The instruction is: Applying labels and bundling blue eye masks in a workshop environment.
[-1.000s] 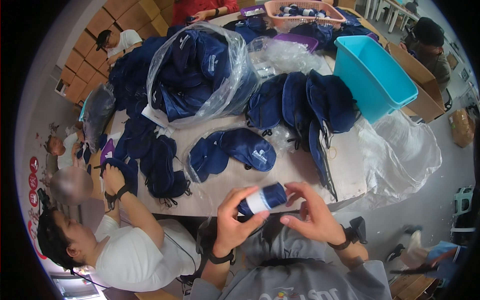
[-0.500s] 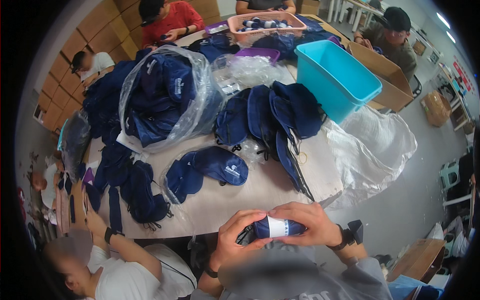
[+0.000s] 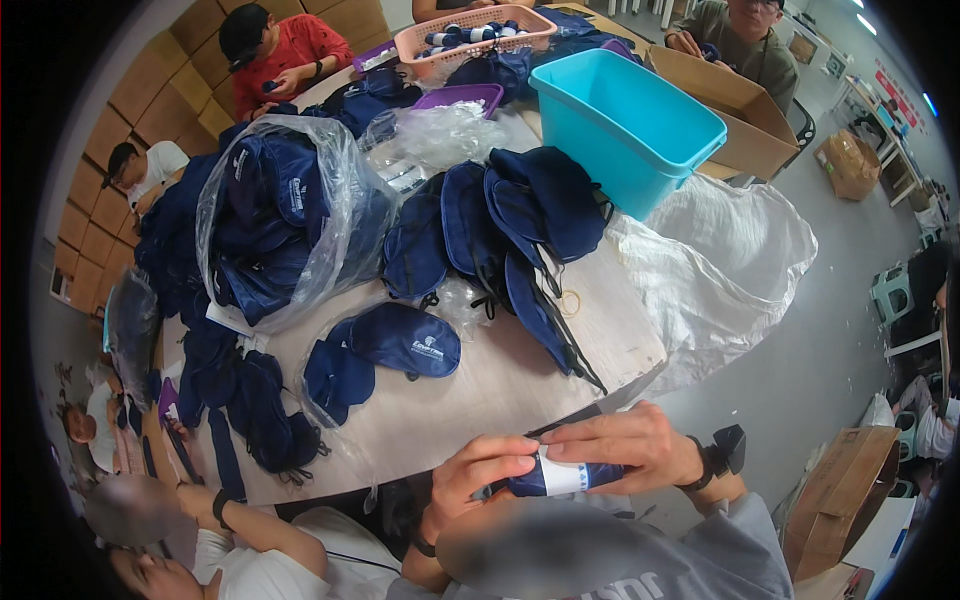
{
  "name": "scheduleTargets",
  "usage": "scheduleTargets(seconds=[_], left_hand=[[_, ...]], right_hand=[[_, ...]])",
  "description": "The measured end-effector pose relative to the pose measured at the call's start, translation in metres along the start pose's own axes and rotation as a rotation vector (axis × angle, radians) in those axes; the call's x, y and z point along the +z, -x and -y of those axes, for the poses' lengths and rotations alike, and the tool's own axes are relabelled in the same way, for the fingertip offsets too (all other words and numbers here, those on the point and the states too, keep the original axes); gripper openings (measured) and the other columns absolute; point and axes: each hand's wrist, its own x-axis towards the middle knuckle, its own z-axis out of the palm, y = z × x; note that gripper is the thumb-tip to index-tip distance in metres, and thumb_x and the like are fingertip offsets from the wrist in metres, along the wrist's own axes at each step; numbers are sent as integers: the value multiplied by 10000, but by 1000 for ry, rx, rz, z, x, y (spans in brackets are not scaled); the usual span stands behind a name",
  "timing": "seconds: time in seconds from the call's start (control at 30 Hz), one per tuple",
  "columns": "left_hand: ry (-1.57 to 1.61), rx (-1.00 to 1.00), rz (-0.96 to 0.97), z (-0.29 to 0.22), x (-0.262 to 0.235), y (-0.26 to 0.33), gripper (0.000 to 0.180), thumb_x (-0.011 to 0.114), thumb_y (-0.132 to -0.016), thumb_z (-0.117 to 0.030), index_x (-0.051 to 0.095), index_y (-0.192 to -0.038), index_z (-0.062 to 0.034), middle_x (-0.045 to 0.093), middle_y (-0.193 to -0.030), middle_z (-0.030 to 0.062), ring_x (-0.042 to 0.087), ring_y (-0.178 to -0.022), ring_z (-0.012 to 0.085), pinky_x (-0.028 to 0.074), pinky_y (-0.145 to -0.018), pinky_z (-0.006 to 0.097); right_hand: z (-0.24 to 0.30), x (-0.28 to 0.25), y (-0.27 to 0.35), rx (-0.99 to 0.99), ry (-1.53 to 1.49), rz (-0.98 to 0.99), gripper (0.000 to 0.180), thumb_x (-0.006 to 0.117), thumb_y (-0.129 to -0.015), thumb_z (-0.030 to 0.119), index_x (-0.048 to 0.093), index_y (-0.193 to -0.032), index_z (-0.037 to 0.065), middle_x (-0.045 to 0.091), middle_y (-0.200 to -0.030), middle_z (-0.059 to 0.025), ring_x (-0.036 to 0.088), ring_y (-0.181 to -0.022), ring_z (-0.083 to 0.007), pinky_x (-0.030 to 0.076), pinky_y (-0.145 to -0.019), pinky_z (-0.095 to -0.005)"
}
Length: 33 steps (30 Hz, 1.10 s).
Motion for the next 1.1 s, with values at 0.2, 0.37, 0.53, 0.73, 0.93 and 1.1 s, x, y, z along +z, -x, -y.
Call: scheduleTargets(seconds=[0.2,0.37,0.53,0.73,0.93,1.1], left_hand=[[20,3,-1,8,11,-5,336,777,-829,55,702,-1142,-43,627,-1294,230,680,-1127,329,592,-914,392],[143,-201,-4,4,24,-24,451,847,-801,-4,640,-1201,1,636,-1280,237,681,-1117,303,574,-923,358],[84,-156,32,12,30,-26,511,895,-786,-120,629,-1201,15,692,-1182,222,708,-1049,297,580,-889,353],[84,-253,122,27,34,-34,593,873,-833,-180,582,-1308,19,619,-1317,197,684,-1101,274,585,-896,348],[30,-378,-69,26,29,-30,559,770,-932,-208,535,-1376,37,564,-1356,176,680,-1047,244,590,-879,338],[-190,-389,-66,24,12,-36,313,729,-915,-120,660,-1184,24,653,-1206,156,683,-985,229,571,-806,320]], right_hand=[[10,-6,-5,280,-195,-53,568,903,-715,87,698,-1243,42,717,-1210,-136,734,-1020,-262,600,-807,-317],[0,-5,8,218,-46,-140,557,917,-715,134,703,-1217,26,731,-1180,-133,746,-960,-252,604,-732,-295],[0,1,29,115,263,-256,526,887,-742,190,703,-1223,79,757,-1128,-31,742,-894,-160,526,-552,-288],[5,-13,20,237,401,-137,571,795,-844,329,628,-1320,59,735,-990,-39,720,-775,-183,506,-522,-304],[-42,-84,47,390,526,-605,453,778,-857,285,699,-1220,25,683,-785,-147,679,-639,-315,536,-609,-350],[-133,-215,94,996,1164,-577,387,696,-902,370,712,-1002,-4,698,-796,-244,698,-728,-412,527,-646,-478]])
